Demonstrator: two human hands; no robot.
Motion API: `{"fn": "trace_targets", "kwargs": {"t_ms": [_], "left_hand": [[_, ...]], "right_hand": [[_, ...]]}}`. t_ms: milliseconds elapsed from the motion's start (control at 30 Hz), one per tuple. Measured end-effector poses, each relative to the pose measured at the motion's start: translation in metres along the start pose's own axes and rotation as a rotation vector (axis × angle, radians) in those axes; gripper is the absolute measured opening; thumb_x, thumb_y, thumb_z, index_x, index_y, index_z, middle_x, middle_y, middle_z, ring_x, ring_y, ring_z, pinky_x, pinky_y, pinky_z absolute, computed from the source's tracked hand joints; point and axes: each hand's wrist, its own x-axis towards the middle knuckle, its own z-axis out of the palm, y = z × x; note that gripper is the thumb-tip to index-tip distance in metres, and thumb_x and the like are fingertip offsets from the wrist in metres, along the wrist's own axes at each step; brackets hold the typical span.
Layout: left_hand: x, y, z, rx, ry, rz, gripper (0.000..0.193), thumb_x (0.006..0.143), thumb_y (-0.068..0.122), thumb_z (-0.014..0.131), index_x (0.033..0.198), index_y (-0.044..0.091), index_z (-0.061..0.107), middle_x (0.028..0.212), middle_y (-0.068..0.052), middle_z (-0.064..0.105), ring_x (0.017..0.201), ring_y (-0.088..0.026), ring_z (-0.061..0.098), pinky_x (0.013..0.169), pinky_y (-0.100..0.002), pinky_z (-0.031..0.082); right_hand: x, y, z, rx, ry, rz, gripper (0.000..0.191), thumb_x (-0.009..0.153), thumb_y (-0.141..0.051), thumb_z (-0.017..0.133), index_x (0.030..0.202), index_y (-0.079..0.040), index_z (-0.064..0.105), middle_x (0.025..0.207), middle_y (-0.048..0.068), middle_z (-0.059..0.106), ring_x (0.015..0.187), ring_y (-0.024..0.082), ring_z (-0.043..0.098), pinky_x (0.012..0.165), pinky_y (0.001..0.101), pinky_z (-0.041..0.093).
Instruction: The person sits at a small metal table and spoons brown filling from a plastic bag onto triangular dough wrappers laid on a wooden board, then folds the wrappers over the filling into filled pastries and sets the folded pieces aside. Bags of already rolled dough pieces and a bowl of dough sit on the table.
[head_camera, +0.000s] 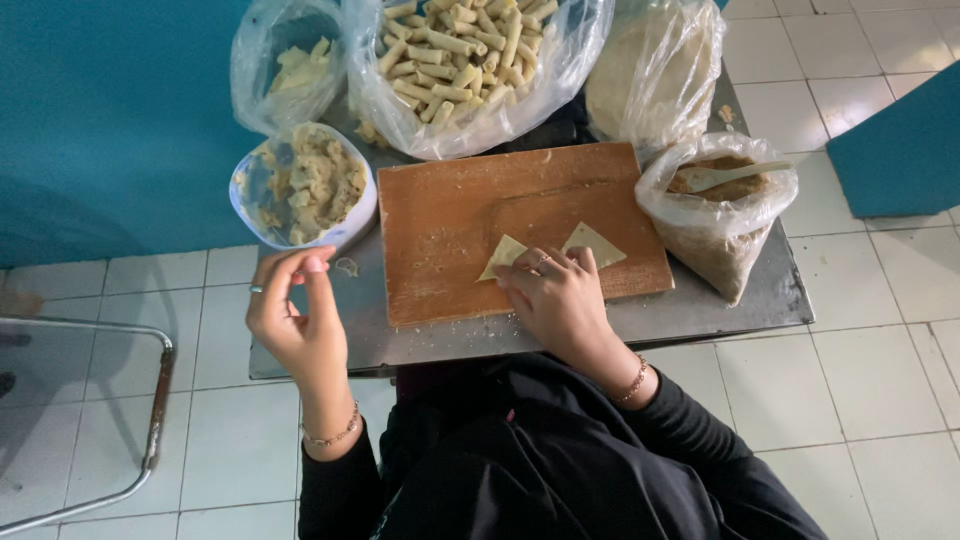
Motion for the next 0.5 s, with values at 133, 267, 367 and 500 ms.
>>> {"fn": "trace_targets", "kwargs": {"t_ms": [133,267,367,500], "left_hand": [[0.006,-0.007,-0.010,0.038,0.075,-0.011,0.012,0.108,0.001,0.060,0.105,-0.003,0.071,0.104,-0.009,0.071,0.090,-0.014,0.064,0.082,-0.027,0.050],[0.009,-0.014,-0.024,0.031,0.159,-0.025,0.011,0.111,0.001,0.061,0.107,-0.004,0.070,0.105,-0.008,0.069,0.092,-0.014,0.065,0.085,-0.027,0.052],[0.010,-0.015,-0.029,-0.042,0.226,-0.054,0.012,0.112,0.001,0.061,0.106,-0.004,0.070,0.106,-0.007,0.067,0.095,-0.014,0.066,0.088,-0.028,0.055],[0.009,-0.010,-0.030,-0.025,0.246,-0.064,0.012,0.110,0.002,0.060,0.103,-0.003,0.069,0.103,-0.006,0.066,0.092,-0.014,0.065,0.083,-0.027,0.054]], "right_hand": [[0.007,-0.005,-0.014,-0.021,-0.083,-0.033,0.020,0.085,-0.032,0.075,0.103,-0.023,0.081,0.099,-0.002,0.073,0.083,0.021,0.063,0.085,0.0430,0.041],[0.027,-0.013,-0.044,0.054,-0.230,-0.089,0.028,0.087,-0.039,0.072,0.106,-0.021,0.079,0.095,-0.001,0.073,0.091,0.020,0.066,0.080,0.0457,0.039],[0.057,-0.024,-0.046,0.133,-0.121,-0.225,0.024,0.098,-0.029,0.063,0.116,-0.017,0.073,0.102,-0.001,0.075,0.101,0.022,0.064,0.083,0.0430,0.041],[0.127,-0.048,-0.002,0.307,-0.086,-0.453,0.018,0.107,-0.025,0.056,0.121,-0.014,0.062,0.091,0.001,0.070,0.096,0.025,0.061,0.082,0.0419,0.048]]}}
